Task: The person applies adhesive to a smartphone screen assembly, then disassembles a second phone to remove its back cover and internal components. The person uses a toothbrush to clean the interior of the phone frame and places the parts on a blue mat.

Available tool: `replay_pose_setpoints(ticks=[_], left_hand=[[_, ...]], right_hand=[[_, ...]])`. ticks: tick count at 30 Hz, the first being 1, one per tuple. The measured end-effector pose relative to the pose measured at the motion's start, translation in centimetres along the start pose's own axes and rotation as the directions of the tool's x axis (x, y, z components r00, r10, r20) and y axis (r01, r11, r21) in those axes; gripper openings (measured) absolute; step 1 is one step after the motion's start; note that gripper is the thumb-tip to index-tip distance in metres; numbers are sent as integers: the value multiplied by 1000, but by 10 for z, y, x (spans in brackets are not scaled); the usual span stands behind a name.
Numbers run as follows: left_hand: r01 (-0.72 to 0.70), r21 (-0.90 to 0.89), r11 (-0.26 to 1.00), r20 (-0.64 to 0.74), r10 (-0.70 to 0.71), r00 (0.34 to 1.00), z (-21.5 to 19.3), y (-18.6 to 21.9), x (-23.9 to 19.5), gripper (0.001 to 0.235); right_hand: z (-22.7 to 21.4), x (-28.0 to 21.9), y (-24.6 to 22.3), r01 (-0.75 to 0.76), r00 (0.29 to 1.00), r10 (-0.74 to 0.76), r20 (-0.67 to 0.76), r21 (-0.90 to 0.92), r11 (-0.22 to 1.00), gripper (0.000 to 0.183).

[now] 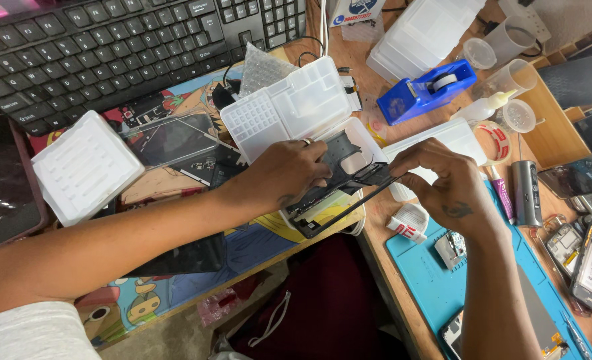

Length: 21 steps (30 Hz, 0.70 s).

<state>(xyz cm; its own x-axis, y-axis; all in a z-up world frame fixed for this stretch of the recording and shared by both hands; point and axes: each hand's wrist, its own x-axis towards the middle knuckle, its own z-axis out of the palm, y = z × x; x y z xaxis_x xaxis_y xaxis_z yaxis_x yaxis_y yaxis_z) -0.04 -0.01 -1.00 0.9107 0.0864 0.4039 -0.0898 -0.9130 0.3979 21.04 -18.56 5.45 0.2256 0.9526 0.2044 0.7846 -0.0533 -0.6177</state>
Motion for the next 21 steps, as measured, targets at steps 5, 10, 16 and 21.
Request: replay_pose_setpoints(ticks=[5, 10, 16, 21], left_hand=[[-19, 28, 999, -17, 19, 1000, 5, -2, -1, 14], [-21, 57, 998, -18, 22, 1000, 5, -1, -2, 16], [-9, 79, 997, -3, 9, 1000, 6, -1, -1, 16], [16, 84, 996, 4, -17, 1000, 7, 0, -1, 18]], right_hand=[[3, -7, 7, 54, 998, -51, -43, 64, 996, 14], [5, -7, 11, 76, 995, -71, -64, 79, 994, 14], [7, -11, 6, 111, 988, -109, -107, 15, 994, 14], [9, -15, 7, 131, 982, -125, -143, 35, 991, 13]])
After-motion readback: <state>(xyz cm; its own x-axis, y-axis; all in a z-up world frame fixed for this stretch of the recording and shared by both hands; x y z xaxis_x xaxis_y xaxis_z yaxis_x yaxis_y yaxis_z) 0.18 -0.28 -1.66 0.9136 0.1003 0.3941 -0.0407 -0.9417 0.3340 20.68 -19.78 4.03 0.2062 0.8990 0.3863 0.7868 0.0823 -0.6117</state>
